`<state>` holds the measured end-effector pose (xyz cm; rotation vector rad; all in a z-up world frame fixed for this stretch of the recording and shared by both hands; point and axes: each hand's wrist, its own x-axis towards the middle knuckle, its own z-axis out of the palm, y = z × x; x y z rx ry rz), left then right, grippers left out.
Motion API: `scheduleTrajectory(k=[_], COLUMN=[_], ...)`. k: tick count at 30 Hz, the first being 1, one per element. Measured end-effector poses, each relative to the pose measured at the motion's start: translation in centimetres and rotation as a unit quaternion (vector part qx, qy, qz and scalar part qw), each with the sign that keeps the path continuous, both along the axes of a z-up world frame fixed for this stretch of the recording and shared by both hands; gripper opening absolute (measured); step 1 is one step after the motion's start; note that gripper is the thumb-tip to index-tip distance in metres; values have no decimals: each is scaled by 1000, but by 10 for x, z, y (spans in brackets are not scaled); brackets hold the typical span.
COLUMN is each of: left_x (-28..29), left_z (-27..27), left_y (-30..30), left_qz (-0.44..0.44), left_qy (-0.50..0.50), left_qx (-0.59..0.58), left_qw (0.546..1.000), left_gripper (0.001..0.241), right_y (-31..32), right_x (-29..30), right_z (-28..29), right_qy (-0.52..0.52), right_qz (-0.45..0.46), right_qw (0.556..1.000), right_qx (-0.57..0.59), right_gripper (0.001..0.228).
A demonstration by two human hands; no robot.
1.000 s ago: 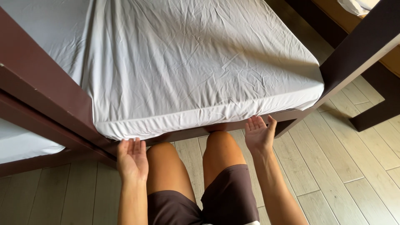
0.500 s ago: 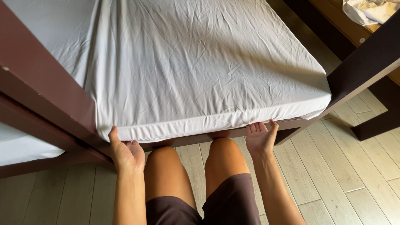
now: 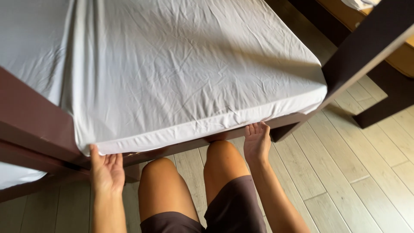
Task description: The person folds a white fitted sheet on a wooden chair and then places it on the bed. They proceed to smooth the fitted sheet over the mattress, tucking the edges under the corners. Finally, the person returns to the chair to fold another white sheet.
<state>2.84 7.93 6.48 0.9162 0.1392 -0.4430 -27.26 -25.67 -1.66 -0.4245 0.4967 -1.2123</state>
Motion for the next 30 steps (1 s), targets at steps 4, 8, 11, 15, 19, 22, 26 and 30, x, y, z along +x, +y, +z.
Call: scheduleTrajectory(k=[4,8,11,15,19,22,26,30], left_x=[-13,-17,-19,-33,-33,-24,-8,10], left_z=[-3,-22,-36,-15,3,1,-10,-10], left_y=[20,39,39,20,11,9,2,12], left_qz=[-24,-47,-28,21,17,40,62,28], left_qy=[3,-25,-73,-70,-62,-47,-62,-1], left_qx=[62,70,97,137,166,144,49,-7], left_qw=[998,996,992,988,984,988,995,1000], left_gripper=[71,67,65,61,57,55,49,44], right_y=[-14,-74,-125,-171,-188,-194,-196,-202], right_x=[-41,-86,-113,-121,-114,-116,-101,-99], right_z=[-5,15,12,21,30,29,55,58], right_qy=[17,56,58,36,17,15,27,83], right_qz=[-80,-151,-176,-103,-63,-75,-54,-24], right_qw=[995,987,983,994,998,997,997,996], right_qx=[-60,-20,4,21,8,25,36,31], right_gripper=[82,67,73,82,89,91,97,94])
